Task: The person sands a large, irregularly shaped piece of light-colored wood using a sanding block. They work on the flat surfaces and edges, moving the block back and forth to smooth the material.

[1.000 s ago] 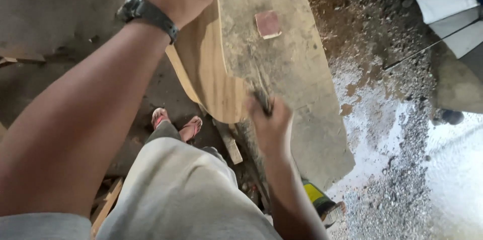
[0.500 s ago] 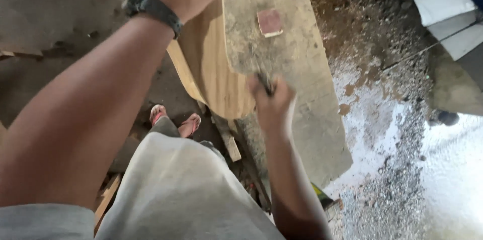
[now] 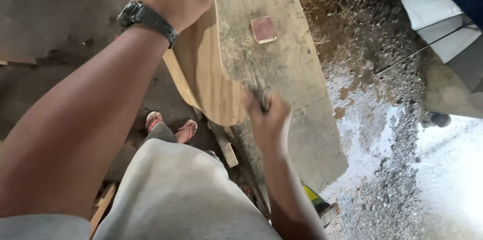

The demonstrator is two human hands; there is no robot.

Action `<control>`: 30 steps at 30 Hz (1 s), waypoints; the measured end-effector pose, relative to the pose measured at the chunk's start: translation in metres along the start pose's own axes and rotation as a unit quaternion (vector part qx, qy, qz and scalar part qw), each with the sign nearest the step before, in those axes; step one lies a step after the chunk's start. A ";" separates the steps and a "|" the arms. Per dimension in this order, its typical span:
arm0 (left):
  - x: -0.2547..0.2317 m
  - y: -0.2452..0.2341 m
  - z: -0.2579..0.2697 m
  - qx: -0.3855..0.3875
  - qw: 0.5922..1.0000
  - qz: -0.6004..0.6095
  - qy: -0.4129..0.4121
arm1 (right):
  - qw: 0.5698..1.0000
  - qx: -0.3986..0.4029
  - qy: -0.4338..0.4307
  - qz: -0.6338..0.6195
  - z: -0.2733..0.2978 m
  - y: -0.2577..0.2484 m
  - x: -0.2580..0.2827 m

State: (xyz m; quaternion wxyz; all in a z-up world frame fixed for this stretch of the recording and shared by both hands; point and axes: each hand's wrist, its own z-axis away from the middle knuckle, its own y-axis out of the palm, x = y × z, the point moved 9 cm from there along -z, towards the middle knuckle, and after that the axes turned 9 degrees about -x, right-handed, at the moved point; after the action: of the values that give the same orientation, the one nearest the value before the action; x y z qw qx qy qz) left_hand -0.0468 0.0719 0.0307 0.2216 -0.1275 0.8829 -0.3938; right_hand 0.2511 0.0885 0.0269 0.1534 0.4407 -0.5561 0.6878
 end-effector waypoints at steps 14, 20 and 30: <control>-0.001 -0.008 0.001 -0.011 1.000 -0.009 0.007 | 0.992 0.020 0.075 -0.096 0.012 -0.001 -0.014; -0.003 -0.006 -0.001 -0.007 1.000 0.005 -0.001 | 0.987 0.035 0.099 -0.118 -0.043 0.007 -0.019; -0.001 -0.013 -0.005 -0.010 0.998 0.059 -0.019 | 0.924 0.010 -0.012 -0.383 -0.018 -0.071 0.015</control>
State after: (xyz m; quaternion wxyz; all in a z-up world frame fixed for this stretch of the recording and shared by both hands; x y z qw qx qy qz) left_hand -0.0478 0.0672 0.0436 0.2595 -0.0847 0.8884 -0.3692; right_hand 0.2846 0.1245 0.0839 0.3943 0.6296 -0.3393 0.5770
